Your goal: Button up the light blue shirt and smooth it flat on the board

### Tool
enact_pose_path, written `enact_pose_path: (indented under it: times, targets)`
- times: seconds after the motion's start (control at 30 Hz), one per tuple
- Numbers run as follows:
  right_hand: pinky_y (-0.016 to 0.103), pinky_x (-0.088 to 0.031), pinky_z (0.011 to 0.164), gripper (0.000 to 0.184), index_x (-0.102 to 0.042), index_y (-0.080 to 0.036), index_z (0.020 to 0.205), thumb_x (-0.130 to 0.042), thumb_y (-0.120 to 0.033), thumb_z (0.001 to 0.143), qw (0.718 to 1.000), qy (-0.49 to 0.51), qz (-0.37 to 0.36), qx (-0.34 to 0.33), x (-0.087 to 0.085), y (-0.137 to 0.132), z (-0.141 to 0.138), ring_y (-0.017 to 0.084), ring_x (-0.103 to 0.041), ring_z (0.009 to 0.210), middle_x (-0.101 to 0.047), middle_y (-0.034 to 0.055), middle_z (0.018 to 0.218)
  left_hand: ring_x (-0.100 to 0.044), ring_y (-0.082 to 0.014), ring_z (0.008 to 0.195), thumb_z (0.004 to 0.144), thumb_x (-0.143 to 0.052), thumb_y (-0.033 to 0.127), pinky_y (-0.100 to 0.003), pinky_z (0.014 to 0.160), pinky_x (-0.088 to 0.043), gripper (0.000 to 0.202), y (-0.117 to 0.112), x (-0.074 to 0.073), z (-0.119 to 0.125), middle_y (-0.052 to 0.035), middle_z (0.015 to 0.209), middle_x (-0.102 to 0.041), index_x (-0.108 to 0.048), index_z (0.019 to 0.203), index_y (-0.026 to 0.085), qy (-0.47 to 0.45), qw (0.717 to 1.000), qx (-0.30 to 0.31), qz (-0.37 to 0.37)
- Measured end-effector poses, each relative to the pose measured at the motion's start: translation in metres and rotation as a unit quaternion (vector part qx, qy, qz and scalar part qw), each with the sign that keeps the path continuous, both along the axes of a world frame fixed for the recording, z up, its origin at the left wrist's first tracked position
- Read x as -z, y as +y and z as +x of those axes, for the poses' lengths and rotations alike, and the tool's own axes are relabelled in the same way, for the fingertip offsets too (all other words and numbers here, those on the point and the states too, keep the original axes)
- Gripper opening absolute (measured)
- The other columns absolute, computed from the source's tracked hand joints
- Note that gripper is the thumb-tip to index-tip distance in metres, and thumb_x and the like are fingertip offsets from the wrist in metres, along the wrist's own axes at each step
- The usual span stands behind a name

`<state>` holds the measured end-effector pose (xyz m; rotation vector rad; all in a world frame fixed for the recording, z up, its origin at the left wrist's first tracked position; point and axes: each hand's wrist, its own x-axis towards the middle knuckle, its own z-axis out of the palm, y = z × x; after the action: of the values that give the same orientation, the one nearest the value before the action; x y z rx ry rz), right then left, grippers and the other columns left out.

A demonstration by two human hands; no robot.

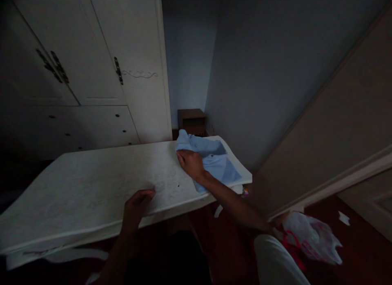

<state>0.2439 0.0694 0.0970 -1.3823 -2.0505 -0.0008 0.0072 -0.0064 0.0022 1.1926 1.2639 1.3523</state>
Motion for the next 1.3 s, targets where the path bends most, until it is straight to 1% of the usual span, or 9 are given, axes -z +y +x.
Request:
enact_pose_path:
  times: [0.13,0.23,0.33,0.57,0.7,0.83,1.03,1.17,1.3]
  targets:
    - [0.026,-0.047,0.086,0.024,-0.069,-0.017,0.096,-0.045,-0.02,0.098,0.993,0.082,-0.021,-0.083,-0.006,-0.01,-0.083,0.017,-0.066,0.095,-0.073,0.0052,0.102,-0.067,-0.0212,0.084,0.065,-0.078,0.047,-0.036,0.084,-0.053,0.036,0.008,0.0,0.003,-0.0068,0.085,-0.072,-0.069,0.083,0.017,-0.151,0.988,-0.017,-0.018]
    - [0.028,-0.048,0.084,0.025,-0.069,-0.017,0.088,-0.046,-0.017,0.097,0.98,0.062,-0.115,-0.147,0.002,-0.025,-0.142,0.018,-0.067,0.09,-0.073,0.0054,0.094,-0.068,-0.0217,0.087,0.069,-0.071,0.058,-0.037,0.081,-0.054,0.043,0.016,-0.002,-0.003,-0.0057,0.086,-0.071,-0.066,0.086,0.019,-0.304,0.951,-0.041,-0.043]
    - [0.032,-0.048,0.093,0.019,-0.068,-0.02,0.102,-0.053,-0.013,0.092,0.95,0.052,-0.163,-0.263,0.012,-0.044,-0.175,0.019,-0.065,0.101,-0.071,0.0047,0.107,-0.067,-0.0207,0.093,0.072,-0.062,0.068,-0.033,0.082,-0.053,0.051,0.014,-0.008,-0.023,-0.0046,0.089,-0.07,-0.065,0.086,0.02,-0.345,0.936,-0.067,-0.036]
    - [0.043,-0.047,0.104,0.052,-0.047,-0.018,0.138,-0.061,-0.019,0.087,0.916,0.13,-0.176,-0.336,0.014,-0.062,-0.154,0.024,-0.056,0.122,-0.053,0.0147,0.137,-0.062,-0.0141,0.066,0.064,-0.077,0.057,-0.024,0.06,-0.047,0.05,0.003,-0.029,-0.059,-0.0037,0.076,-0.067,-0.069,0.085,0.013,-0.216,0.975,-0.019,-0.055]
    - [0.05,-0.033,0.116,0.062,-0.035,-0.026,0.148,-0.059,-0.027,0.091,0.923,0.094,-0.154,-0.339,0.014,-0.072,-0.132,0.025,-0.034,0.143,-0.035,0.0121,0.154,-0.057,-0.0126,0.058,0.056,-0.084,0.046,-0.024,0.056,-0.045,0.042,0.02,-0.046,-0.065,-0.0022,0.068,-0.064,-0.067,0.078,0.013,-0.159,0.983,0.044,-0.077]
    - [0.05,-0.028,0.119,0.061,-0.031,-0.032,0.151,-0.055,-0.032,0.095,0.933,0.05,-0.122,-0.336,0.006,-0.08,-0.107,0.023,-0.026,0.147,-0.028,0.0056,0.159,-0.058,-0.0136,0.063,0.049,-0.086,0.045,-0.028,0.063,-0.05,0.047,0.043,-0.068,-0.086,-0.0029,0.069,-0.064,-0.066,0.077,0.012,-0.156,0.987,-0.012,-0.047]
    - [0.05,-0.038,0.114,0.053,-0.043,-0.033,0.146,-0.057,-0.036,0.094,0.928,-0.002,-0.181,-0.325,0.016,-0.082,-0.062,0.025,-0.046,0.136,-0.047,0.0058,0.148,-0.048,-0.0084,0.057,0.062,-0.079,0.038,-0.021,0.056,-0.04,0.032,0.087,-0.145,-0.15,0.0022,0.064,-0.055,-0.064,0.075,0.013,-0.074,0.98,-0.149,0.113]
    - [0.039,-0.054,0.096,0.04,-0.061,-0.033,0.13,-0.062,-0.03,0.09,0.875,-0.021,-0.293,-0.385,0.036,-0.093,-0.053,0.022,-0.067,0.108,-0.07,0.0051,0.118,-0.046,-0.0062,0.057,0.074,-0.073,0.03,-0.019,0.058,-0.036,0.023,0.11,-0.221,-0.182,0.0026,0.063,-0.053,-0.062,0.074,0.01,0.029,0.969,-0.145,0.196]
    - [0.034,-0.055,0.09,0.035,-0.066,-0.028,0.123,-0.06,-0.022,0.089,0.851,0.012,-0.345,-0.396,0.045,-0.102,-0.068,0.02,-0.069,0.1,-0.072,0.006,0.112,-0.053,-0.0067,0.064,0.088,-0.06,0.024,-0.021,0.066,-0.038,0.019,0.11,-0.29,-0.176,0.0019,0.069,-0.052,-0.062,0.081,0.007,0.078,0.955,-0.087,0.271]
